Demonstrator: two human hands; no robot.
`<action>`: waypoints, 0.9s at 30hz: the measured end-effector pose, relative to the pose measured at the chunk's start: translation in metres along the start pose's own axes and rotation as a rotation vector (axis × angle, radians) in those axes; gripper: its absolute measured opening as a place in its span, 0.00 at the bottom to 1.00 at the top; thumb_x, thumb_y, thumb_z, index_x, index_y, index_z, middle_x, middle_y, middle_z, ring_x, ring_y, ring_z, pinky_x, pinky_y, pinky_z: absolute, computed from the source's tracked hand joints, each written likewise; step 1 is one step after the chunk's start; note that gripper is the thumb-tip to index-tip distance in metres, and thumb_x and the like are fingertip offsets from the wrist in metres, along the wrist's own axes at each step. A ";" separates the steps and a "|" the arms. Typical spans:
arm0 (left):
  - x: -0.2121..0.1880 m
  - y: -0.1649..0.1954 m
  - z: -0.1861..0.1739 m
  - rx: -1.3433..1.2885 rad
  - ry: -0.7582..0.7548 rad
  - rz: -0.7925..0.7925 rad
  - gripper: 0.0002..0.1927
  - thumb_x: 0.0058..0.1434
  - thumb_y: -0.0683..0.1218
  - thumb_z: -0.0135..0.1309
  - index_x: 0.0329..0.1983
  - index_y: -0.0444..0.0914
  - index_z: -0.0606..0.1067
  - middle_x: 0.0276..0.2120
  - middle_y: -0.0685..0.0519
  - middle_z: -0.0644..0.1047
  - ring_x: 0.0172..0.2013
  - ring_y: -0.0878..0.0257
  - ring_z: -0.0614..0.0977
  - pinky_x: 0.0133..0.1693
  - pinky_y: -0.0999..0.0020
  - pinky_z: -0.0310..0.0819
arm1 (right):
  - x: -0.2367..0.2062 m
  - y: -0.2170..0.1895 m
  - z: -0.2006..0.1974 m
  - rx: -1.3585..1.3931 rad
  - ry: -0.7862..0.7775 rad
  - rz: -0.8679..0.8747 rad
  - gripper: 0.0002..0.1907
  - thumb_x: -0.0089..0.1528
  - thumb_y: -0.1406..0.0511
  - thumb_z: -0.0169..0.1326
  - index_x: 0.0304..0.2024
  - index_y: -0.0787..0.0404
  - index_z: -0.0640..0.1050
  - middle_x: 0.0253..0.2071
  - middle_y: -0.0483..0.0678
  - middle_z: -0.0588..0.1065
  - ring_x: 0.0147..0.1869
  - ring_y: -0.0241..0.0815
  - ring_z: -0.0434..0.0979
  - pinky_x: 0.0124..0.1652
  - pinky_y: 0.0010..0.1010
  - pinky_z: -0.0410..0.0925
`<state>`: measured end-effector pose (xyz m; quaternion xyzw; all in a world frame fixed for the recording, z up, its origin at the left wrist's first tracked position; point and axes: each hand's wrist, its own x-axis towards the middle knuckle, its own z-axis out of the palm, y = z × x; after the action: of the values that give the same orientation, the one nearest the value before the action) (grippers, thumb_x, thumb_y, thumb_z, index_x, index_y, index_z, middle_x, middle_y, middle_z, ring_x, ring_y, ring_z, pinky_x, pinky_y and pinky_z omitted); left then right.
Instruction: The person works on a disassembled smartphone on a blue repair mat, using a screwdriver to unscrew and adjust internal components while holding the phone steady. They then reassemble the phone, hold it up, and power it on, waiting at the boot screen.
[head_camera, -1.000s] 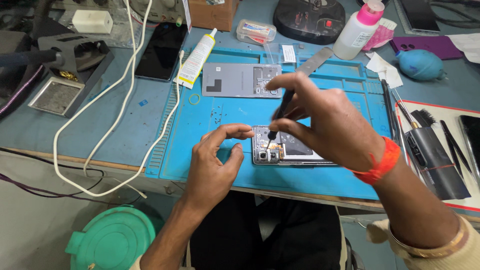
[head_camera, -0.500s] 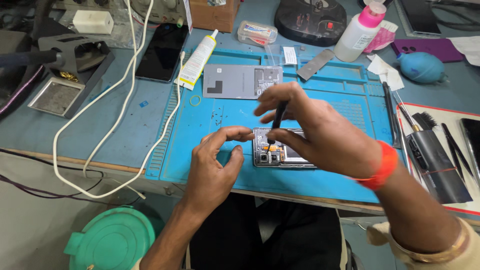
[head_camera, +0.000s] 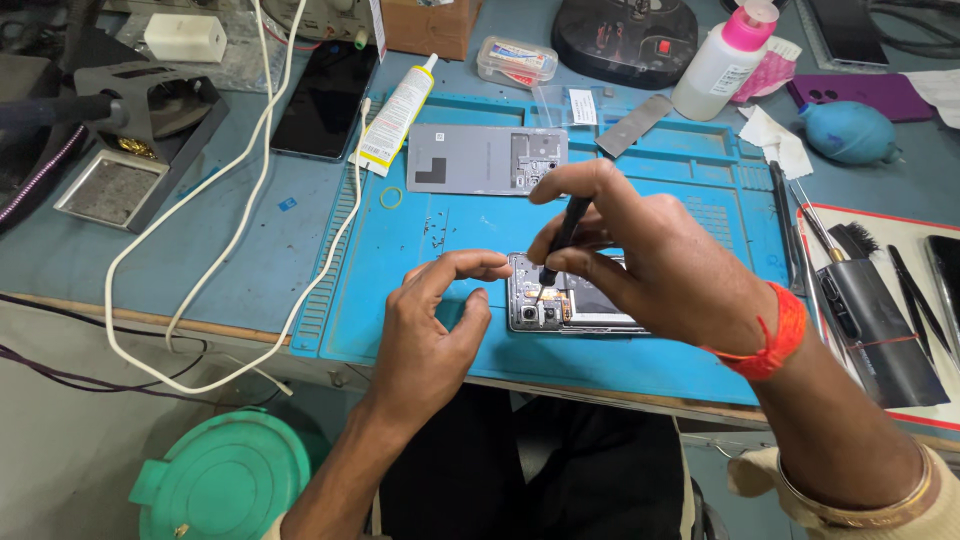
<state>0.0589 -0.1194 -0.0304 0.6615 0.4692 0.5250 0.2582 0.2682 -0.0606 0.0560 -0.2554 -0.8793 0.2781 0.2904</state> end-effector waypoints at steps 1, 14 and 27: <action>0.000 0.000 0.000 -0.002 -0.001 -0.010 0.14 0.60 0.35 0.52 0.49 0.37 0.79 0.44 0.53 0.85 0.50 0.59 0.85 0.58 0.62 0.71 | 0.001 0.001 0.000 -0.072 0.013 0.042 0.24 0.64 0.68 0.60 0.57 0.63 0.64 0.38 0.50 0.82 0.44 0.44 0.88 0.40 0.32 0.79; 0.043 -0.037 -0.052 0.424 0.063 0.068 0.12 0.61 0.39 0.55 0.48 0.37 0.81 0.42 0.50 0.83 0.43 0.56 0.83 0.49 0.58 0.68 | -0.010 0.011 0.004 -0.069 0.103 0.116 0.29 0.63 0.70 0.61 0.61 0.62 0.60 0.38 0.50 0.81 0.42 0.41 0.87 0.40 0.30 0.79; 0.105 -0.058 -0.056 0.764 -0.389 0.008 0.07 0.55 0.47 0.63 0.31 0.38 0.85 0.31 0.48 0.83 0.37 0.52 0.84 0.47 0.53 0.68 | -0.013 0.015 0.007 -0.102 0.152 0.142 0.30 0.62 0.71 0.62 0.61 0.61 0.60 0.37 0.50 0.82 0.40 0.41 0.87 0.39 0.30 0.79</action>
<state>-0.0128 -0.0094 -0.0142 0.7982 0.5698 0.1800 0.0763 0.2771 -0.0607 0.0364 -0.3519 -0.8473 0.2331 0.3223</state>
